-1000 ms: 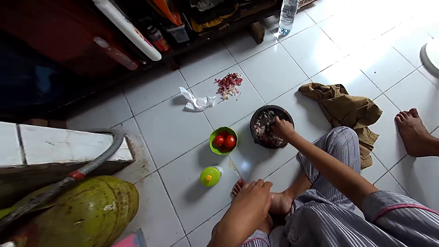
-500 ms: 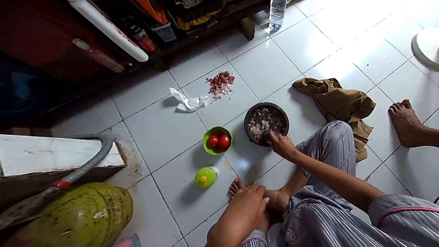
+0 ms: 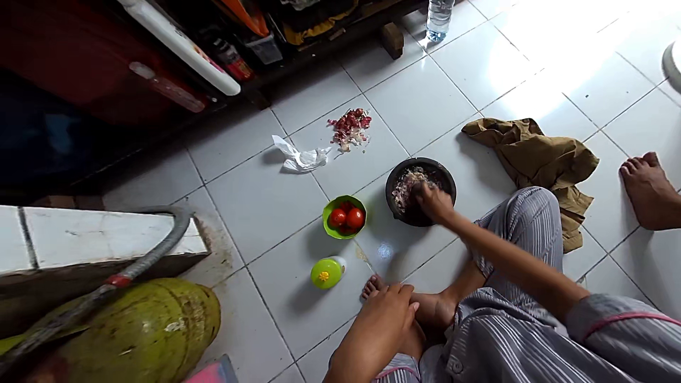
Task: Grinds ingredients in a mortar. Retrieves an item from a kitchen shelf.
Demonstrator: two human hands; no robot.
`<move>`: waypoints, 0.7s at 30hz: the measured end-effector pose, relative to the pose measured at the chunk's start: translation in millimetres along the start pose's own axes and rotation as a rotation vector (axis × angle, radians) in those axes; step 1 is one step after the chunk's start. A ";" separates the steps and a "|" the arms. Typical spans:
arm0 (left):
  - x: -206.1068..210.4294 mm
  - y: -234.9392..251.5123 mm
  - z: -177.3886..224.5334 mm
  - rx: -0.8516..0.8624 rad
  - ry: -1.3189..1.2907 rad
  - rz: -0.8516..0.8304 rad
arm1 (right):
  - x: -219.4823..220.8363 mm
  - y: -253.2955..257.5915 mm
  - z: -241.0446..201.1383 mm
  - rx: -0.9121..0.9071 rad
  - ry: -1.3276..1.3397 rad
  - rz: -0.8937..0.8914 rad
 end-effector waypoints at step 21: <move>6.3 -4.8 -1.3 0.017 -0.031 -0.005 | -9.4 -6.2 3.4 -0.020 -0.056 -0.029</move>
Point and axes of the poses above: each hand's wrist, its own y-axis towards the middle knuckle, its own x-axis out of the palm, z = x × y, the point moved 3 cm from there along y, towards the middle knuckle, and after that the axes turned 13 degrees about z, right-handed, at the moved point
